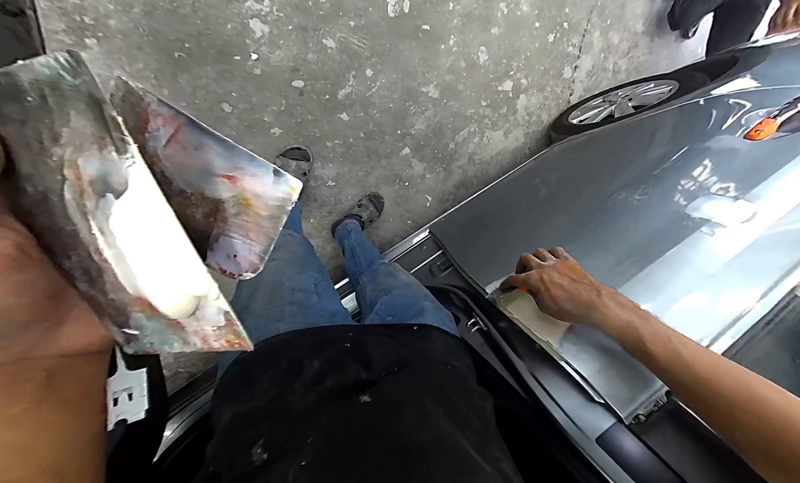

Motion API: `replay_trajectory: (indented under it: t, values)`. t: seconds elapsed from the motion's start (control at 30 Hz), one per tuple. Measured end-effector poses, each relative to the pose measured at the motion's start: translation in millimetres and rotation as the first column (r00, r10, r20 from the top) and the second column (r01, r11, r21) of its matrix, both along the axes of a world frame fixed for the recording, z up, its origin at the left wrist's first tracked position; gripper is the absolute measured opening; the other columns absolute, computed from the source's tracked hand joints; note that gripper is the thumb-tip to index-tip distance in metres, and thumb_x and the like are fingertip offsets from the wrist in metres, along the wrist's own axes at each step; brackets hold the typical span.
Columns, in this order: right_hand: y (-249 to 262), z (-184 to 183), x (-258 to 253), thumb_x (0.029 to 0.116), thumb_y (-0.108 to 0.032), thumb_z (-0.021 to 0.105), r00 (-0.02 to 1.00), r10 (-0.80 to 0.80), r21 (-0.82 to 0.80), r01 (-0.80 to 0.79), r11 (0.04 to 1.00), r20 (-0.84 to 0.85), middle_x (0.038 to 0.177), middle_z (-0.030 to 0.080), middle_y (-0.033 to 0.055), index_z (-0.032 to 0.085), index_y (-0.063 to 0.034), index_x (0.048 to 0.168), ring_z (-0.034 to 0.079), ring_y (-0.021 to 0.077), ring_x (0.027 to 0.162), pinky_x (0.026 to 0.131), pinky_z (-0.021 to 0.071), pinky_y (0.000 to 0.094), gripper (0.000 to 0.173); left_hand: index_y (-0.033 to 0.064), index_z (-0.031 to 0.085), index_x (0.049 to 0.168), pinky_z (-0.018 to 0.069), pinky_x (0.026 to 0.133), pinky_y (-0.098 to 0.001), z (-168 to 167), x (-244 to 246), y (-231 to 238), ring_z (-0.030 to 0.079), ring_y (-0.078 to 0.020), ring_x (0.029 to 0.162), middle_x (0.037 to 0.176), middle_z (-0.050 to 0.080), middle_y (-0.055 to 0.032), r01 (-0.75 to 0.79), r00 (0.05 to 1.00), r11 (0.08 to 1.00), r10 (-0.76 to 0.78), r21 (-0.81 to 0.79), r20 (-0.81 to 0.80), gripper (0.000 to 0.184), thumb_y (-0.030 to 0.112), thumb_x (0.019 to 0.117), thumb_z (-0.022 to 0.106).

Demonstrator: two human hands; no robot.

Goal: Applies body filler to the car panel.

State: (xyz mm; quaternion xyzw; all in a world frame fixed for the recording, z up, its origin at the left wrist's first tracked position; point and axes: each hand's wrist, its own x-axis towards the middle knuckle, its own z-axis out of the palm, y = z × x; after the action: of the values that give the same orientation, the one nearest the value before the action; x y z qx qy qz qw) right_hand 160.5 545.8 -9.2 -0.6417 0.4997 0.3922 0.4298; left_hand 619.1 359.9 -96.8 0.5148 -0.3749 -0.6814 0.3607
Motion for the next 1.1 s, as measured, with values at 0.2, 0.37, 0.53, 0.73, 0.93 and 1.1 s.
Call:
replay_trajectory:
  t: [0.2, 0.37, 0.53, 0.73, 0.93, 1.1]
  values:
    - [26.4, 90.6, -20.5, 0.0887, -0.016, 0.064, 0.998, 0.009, -0.136, 0.0, 0.991, 0.067, 0.115, 0.066, -0.0047, 0.069, -0.0474, 0.123, 0.06, 0.0206, 0.112, 0.099, 0.0471, 0.0481, 0.047, 0.0195, 0.052, 0.136, 0.0506, 0.101, -0.0292, -0.1, -8.9, 0.6, 0.059, -0.0066, 0.118, 0.125, 0.061, 0.004, 0.015, 0.999, 1.0, -0.015, 0.003, -0.049, 0.042, 0.039, 0.1116, 0.023]
    - [37.7, 137.0, -29.2, 0.0903, -0.016, 0.056, 0.998, 0.018, -0.123, -0.01, 0.992, 0.061, 0.123, 0.066, -0.0074, 0.065, -0.0527, 0.127, 0.059, 0.0184, 0.121, 0.107, 0.0437, 0.0499, 0.053, 0.019, 0.054, 0.131, 0.0516, 0.098, -0.0281, -1.1, -18.4, -1.6, 0.06, -0.0063, 0.114, 0.121, 0.062, 0.0041, 0.008, 0.993, 1.0, -0.007, 0.008, -0.115, 0.039, 0.038, 0.1109, 0.026]
    - [-4.0, 162.6, -34.3, 0.0915, -0.011, 0.057, 0.993, -0.065, -0.113, 0.076, 0.991, 0.102, 0.108, 0.069, -0.0083, 0.07, -0.0453, 0.122, 0.065, 0.0167, 0.105, 0.097, 0.0508, 0.0493, 0.048, 0.0185, 0.058, 0.126, 0.0616, 0.077, -0.0311, -6.9, -13.4, -3.1, 0.069, -0.0103, 0.096, 0.109, 0.067, 0.0016, 0.001, 0.967, 0.986, 0.041, 0.165, -0.252, 0.041, 0.043, 0.1098, 0.029]
    - [-69.6, 176.0, -18.8, 0.103, -0.02, 0.04, 0.892, -0.312, -0.519, 0.445, 0.73, 0.326, 0.126, 0.065, -0.0046, 0.067, -0.0262, 0.136, 0.062, 0.0113, 0.115, 0.096, 0.0555, 0.0366, 0.042, 0.0166, 0.045, 0.146, 0.0513, 0.103, -0.0564, 45.4, -95.6, -33.6, 0.056, -0.03, 0.13, 0.142, 0.055, -0.0086, 0.012, 0.9, 0.999, 0.009, 0.045, -0.436, 0.053, 0.049, 0.1101, 0.024]
    - [-113.9, 171.9, 33.0, 0.1079, -0.014, 0.044, 0.412, -0.301, -0.43, 0.903, 0.006, 0.86, 0.121, 0.064, 0.0012, 0.05, -0.008, 0.131, 0.064, 0.0156, 0.114, 0.1, 0.0566, 0.0418, 0.025, 0.016, 0.043, 0.144, 0.0533, 0.102, -0.0512, 121.3, -193.2, -46.7, 0.059, -0.0264, 0.126, 0.135, 0.059, -0.0078, -0.105, 0.811, 0.994, 0.092, 0.012, -0.578, 0.054, 0.046, 0.1103, 0.014]
    - [-143.1, 177.6, 97.2, 0.1091, -0.009, 0.039, 0.124, 0.043, -0.107, 0.954, -0.28, 0.991, 0.115, 0.06, 0.0085, 0.042, -0.0094, 0.129, 0.067, 0.0257, 0.108, 0.091, 0.061, 0.0518, 0.02, 0.0039, 0.052, 0.133, 0.0553, 0.101, -0.0496, 167.1, -249.8, -42.4, 0.066, -0.0247, 0.115, 0.12, 0.067, -0.013, -0.213, 0.754, 0.977, 0.174, 0.016, -0.633, 0.057, 0.044, 0.1115, 0.018]
